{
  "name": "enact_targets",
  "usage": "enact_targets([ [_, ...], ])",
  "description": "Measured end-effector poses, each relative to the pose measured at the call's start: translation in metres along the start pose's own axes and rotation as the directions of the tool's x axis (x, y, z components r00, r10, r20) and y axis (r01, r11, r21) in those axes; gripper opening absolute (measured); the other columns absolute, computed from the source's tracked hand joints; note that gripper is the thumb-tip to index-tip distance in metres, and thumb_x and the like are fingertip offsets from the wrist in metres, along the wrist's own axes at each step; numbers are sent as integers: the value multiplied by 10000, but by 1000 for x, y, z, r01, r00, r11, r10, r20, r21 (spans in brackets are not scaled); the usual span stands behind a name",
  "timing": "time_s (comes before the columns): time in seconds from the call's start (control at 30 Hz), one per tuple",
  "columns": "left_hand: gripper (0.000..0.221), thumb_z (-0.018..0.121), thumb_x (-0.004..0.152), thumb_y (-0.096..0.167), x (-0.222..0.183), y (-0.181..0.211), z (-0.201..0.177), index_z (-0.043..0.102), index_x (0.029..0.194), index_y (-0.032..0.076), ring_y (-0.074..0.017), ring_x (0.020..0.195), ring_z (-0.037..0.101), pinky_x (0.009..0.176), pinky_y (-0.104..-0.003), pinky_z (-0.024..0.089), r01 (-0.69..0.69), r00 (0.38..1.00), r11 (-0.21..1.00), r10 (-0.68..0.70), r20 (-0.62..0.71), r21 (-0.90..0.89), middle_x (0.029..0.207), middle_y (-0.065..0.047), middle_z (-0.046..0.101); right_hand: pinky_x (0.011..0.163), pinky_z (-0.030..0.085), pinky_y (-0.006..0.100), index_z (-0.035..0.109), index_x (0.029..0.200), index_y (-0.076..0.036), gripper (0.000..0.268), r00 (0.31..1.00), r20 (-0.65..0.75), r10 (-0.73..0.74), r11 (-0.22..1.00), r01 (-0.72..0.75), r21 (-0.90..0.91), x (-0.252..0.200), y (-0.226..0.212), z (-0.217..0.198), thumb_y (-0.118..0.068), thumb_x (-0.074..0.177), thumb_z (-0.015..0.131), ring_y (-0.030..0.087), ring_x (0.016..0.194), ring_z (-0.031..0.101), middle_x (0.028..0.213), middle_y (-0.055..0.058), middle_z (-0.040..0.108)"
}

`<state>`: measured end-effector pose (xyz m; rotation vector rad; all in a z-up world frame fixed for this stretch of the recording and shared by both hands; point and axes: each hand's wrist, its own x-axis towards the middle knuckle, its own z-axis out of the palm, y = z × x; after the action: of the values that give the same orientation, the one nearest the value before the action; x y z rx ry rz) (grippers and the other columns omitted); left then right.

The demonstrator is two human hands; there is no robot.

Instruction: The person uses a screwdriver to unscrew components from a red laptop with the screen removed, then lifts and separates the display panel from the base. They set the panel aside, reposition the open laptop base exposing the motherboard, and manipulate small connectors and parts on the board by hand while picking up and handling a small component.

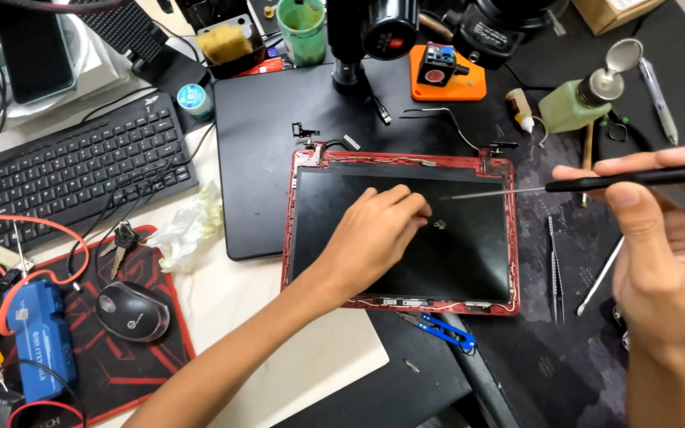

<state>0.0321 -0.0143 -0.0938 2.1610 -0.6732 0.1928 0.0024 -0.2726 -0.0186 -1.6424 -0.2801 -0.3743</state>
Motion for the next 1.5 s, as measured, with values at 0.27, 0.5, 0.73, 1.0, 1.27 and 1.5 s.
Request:
enact_targets([
  [0.27, 282, 708, 920, 126, -1, 5, 17, 701, 1176, 6, -291, 947, 599, 862, -406, 473, -47, 999, 989, 48, -1, 138, 996, -116, 629, 1080, 572, 439, 432, 1325, 35, 198, 997, 78, -18, 978, 34, -204, -1, -2, -14, 108, 1173, 537, 332, 1140, 728, 1179, 230, 653],
  [0.5, 234, 736, 954, 145, -40, -21, -42, 710, 1165, 45, -319, 1046, 597, 928, -415, 493, 67, 946, 969, 14, -324, 237, 1106, -123, 634, 1028, 591, 416, 296, 1513, -3, 448, 998, 39, -47, 991, 52, -126, 18, -17, 36, 88, 1130, 509, 293, 1067, 736, 1194, 195, 621],
  [0.73, 236, 629, 949, -10, -64, -77, -74, 702, 1171, 28, -343, 1059, 567, 933, -424, 466, 276, 865, 928, -127, -485, 249, 1099, -149, 625, 1009, 580, 402, 216, 1493, -160, 523, 911, 251, -328, 944, 325, 52, 59, 26, 118, 161, 1208, 515, 202, 1076, 628, 1236, 143, 527],
  [1.0, 436, 632, 855, 1, -64, -73, -75, 717, 1266, 119, -358, 1132, 511, 977, -461, 399, 237, 930, 914, -115, -350, 330, 1193, -170, 568, 1012, 615, 333, 246, 1403, -81, 490, 865, 393, -312, 950, 282, 132, 91, 47, 200, 175, 1132, 563, 220, 1143, 660, 1207, 150, 547],
  [1.27, 419, 656, 852, 14, -66, -76, -75, 719, 1251, 127, -353, 1178, 511, 1014, -459, 390, 255, 927, 919, -143, -347, 300, 1225, -185, 568, 1022, 639, 329, 244, 1412, -96, 483, 841, 435, -320, 945, 313, 91, 91, 52, 207, 154, 1153, 568, 214, 1147, 675, 1183, 147, 541],
  [1.5, 425, 659, 853, 9, -65, -75, -76, 717, 1259, 121, -350, 1171, 499, 1009, -454, 386, 260, 929, 922, -158, -333, 288, 1232, -186, 570, 957, 632, 314, 254, 1441, -107, 515, 843, 438, -312, 946, 318, 61, 89, 45, 210, 149, 1125, 571, 223, 1131, 681, 1195, 167, 565],
])
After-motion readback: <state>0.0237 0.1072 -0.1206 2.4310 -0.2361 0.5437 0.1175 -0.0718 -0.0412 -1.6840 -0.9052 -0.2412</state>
